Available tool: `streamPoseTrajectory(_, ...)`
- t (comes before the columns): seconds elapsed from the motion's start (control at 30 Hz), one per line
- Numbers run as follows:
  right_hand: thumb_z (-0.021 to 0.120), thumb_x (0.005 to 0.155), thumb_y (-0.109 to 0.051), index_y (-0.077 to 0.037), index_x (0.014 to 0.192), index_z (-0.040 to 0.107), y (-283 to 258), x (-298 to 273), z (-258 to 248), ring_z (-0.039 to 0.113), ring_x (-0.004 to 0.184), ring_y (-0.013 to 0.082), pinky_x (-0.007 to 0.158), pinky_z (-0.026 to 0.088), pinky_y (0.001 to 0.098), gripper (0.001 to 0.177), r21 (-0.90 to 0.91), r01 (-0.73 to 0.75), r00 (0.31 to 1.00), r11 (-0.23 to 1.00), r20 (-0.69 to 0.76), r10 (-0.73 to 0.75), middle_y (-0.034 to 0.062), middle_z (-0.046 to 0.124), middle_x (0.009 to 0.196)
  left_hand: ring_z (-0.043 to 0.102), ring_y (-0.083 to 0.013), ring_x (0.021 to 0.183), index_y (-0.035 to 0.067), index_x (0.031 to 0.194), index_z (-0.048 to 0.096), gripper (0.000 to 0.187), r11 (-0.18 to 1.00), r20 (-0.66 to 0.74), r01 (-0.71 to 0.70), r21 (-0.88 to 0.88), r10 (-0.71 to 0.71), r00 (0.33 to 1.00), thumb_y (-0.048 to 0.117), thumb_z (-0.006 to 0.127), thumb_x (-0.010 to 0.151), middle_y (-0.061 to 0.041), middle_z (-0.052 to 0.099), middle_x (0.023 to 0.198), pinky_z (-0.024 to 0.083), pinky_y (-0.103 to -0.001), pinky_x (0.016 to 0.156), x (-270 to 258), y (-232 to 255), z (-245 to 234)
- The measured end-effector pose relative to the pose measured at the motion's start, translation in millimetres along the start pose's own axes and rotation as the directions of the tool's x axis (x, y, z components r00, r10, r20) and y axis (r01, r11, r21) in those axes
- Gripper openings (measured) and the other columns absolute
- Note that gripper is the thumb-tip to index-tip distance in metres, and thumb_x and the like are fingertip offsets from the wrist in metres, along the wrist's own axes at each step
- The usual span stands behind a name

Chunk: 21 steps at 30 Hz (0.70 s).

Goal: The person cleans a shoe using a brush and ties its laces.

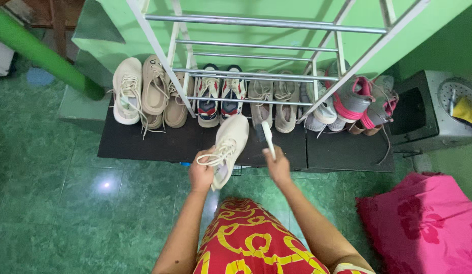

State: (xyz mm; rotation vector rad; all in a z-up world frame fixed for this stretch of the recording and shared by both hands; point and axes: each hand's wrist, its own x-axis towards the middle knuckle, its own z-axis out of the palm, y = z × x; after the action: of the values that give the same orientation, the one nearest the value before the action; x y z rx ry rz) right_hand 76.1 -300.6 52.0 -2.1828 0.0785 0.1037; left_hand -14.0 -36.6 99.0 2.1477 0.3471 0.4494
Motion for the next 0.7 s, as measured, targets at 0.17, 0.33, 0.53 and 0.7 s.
streamPoseTrajectory(0.17, 0.087, 0.076, -0.04, -0.005, 0.134, 0.052, -43, -27, 56, 0.066, 0.087, 0.02, 0.076, 0.057, 0.036, 0.077, 0.247, -0.138, 0.979, 0.959, 0.181, 0.094, 0.0113, 0.068, 0.101, 0.068, -0.0355, 0.105, 0.011, 0.124, 0.068, 0.036, 0.998, -0.137, -0.039, 0.056, 0.047, 0.99, 0.006, 0.063, 0.089, -0.012, 0.067, 0.115, 0.056, -0.044, 0.087, -2, 13, 22)
streamPoseTrajectory(0.33, 0.091, 0.073, -0.019, -0.004, 0.133, 0.046, -48, -36, 68, 0.067, 0.094, 0.0207, 0.081, 0.057, 0.0357, 0.077, 0.395, -0.034, 0.972, 0.918, 0.225, -0.061, 0.0121, 0.069, 0.107, 0.068, -0.0365, 0.105, 0.011, 0.124, 0.065, 0.035, 0.996, -0.144, 0.029, 0.086, -0.017, 0.989, 0.01, 0.065, 0.089, -0.013, 0.066, 0.116, 0.056, -0.045, 0.084, -17, 27, 29)
streamPoseTrajectory(0.53, 0.067, 0.086, -0.005, -0.011, 0.127, 0.058, -39, -16, 42, 0.075, 0.094, 0.0321, 0.082, 0.057, 0.0392, 0.043, 0.112, 0.034, 0.996, 0.993, 0.075, -0.043, 0.0192, 0.074, 0.102, 0.064, -0.0367, 0.111, 0.007, 0.127, 0.056, 0.056, 0.996, 0.052, -0.09, 0.023, 0.089, 0.995, 0.018, 0.081, 0.078, -0.016, 0.062, 0.12, 0.054, -0.043, 0.091, -33, 1, 32)
streamPoseTrajectory(0.7, 0.066, 0.078, 0.001, -0.012, 0.122, 0.06, -57, -3, -13, 0.068, 0.1, 0.0401, 0.083, 0.054, 0.048, 0.047, -0.112, 0.464, 0.885, 0.879, 0.006, -0.466, 0.0162, 0.072, 0.107, 0.053, -0.0334, 0.134, 0.007, 0.15, 0.044, 0.083, 0.965, 0.259, -0.068, -0.253, 0.135, 0.956, 0.013, 0.084, 0.077, -0.019, 0.052, 0.149, 0.043, -0.044, 0.111, -21, -53, 15)
